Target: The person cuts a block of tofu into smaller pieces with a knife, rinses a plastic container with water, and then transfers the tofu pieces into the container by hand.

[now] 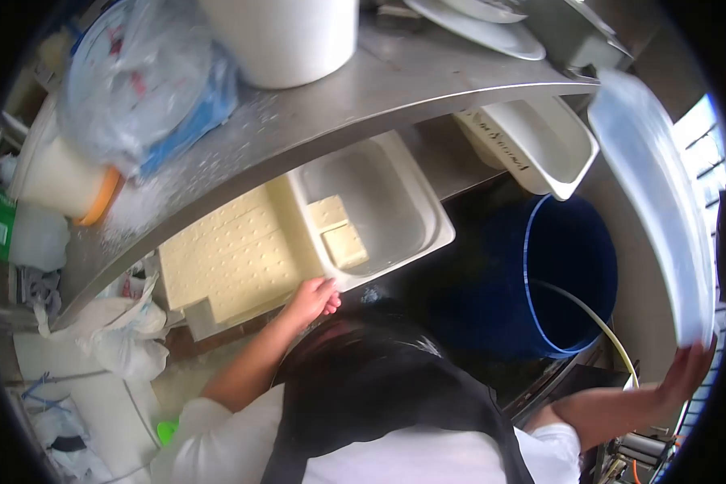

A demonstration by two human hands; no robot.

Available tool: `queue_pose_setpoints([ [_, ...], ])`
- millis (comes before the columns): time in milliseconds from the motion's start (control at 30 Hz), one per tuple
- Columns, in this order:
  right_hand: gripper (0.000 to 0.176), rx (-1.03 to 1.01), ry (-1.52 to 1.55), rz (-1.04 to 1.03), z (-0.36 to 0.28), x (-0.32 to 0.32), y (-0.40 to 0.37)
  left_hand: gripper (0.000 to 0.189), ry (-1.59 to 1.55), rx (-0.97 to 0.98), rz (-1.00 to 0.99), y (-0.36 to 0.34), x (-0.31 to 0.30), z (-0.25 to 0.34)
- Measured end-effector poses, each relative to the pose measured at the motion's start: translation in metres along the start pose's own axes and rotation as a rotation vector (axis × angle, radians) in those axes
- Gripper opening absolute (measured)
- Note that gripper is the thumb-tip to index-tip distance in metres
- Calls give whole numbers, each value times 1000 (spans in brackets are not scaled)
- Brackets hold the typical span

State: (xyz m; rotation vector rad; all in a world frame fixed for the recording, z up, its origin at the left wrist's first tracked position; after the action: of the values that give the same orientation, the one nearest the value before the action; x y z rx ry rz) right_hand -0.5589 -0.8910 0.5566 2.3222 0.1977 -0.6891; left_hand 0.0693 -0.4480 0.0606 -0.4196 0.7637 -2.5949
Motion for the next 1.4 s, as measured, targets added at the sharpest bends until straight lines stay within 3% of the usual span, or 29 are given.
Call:
queue_pose_setpoints([
  [67,64,101,296,-125,-11,22,-43,40,136,-47,-67,-7,2,16],
  [133,60,168,172,-500,-43,91,-69,41,465,35,-128,-20,5,52],
  [167,46,-56,71,-711,-93,146,-77,42,339,89,-159,-24,6,60],
  [200,37,-133,-13,-595,-121,193,-88,50,37,131,-176,-32,10,68],
  [233,33,-78,106,-743,-138,248,-99,69,-52,126,-287,-37,12,76],
  [300,22,107,245,-804,-178,344,-126,100,-392,158,-369,-53,12,99],
  [367,21,-236,93,-802,-224,417,-153,105,-469,244,-308,-72,-9,115],
  [433,19,-284,199,-895,-249,474,-182,112,-543,324,-264,-82,-37,121],
  [500,20,-450,173,-950,-259,518,-204,121,-574,438,56,-105,-105,113],
  [567,21,-640,140,-926,-275,548,-215,121,-546,512,51,-134,-144,112],
  [667,29,-676,99,-932,-288,575,-220,106,-448,491,106,-168,-179,102],
  [733,30,-681,101,-925,-295,586,-219,87,-306,468,178,-183,-195,93],
  [767,31,-690,109,-923,-298,589,-220,65,-400,540,132,-189,-194,94],
  [800,31,-686,101,-921,-302,592,-220,65,-401,539,123,-192,-191,94],
  [867,30,-647,150,-942,-303,595,-219,61,-150,585,248,-203,-192,101],
  [900,44,-613,136,-1016,-291,603,-223,61,-154,585,232,-200,-192,98],
  [933,44,-606,122,-1011,-291,601,-222,62,-111,637,258,-202,-197,100],
  [1000,63,-438,274,-1082,-287,601,-221,64,-71,689,264,-202,-197,107],
  [1033,81,-299,457,-1160,-266,609,-226,66,-50,702,279,-203,-197,112],
  [1067,81,-290,444,-1150,-261,611,-230,68,-27,716,296,-205,-195,120],
  [1133,85,81,1031,-910,-240,609,-223,67,14,711,291,-200,-182,133],
  [1167,87,208,1157,-912,-231,616,-225,67,110,695,269,-195,-172,139],
  [1267,63,506,1124,-934,-192,623,-233,63,184,688,168,-172,-144,146],
  [1400,55,508,1012,-847,-167,603,-220,66,173,662,70,-146,-120,153],
])
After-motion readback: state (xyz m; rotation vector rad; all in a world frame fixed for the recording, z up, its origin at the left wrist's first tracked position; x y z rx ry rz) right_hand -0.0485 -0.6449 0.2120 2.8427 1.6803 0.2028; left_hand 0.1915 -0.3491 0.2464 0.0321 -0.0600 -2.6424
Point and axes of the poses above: each hand's wrist, its own y-axis towards the middle knuckle, its own x-axis out of the palm, z = x × y, the point moved 9 cm from there along y, towards the middle knuckle, and after that the axes turned 14 degrees about -z, right-handed, at the moved point
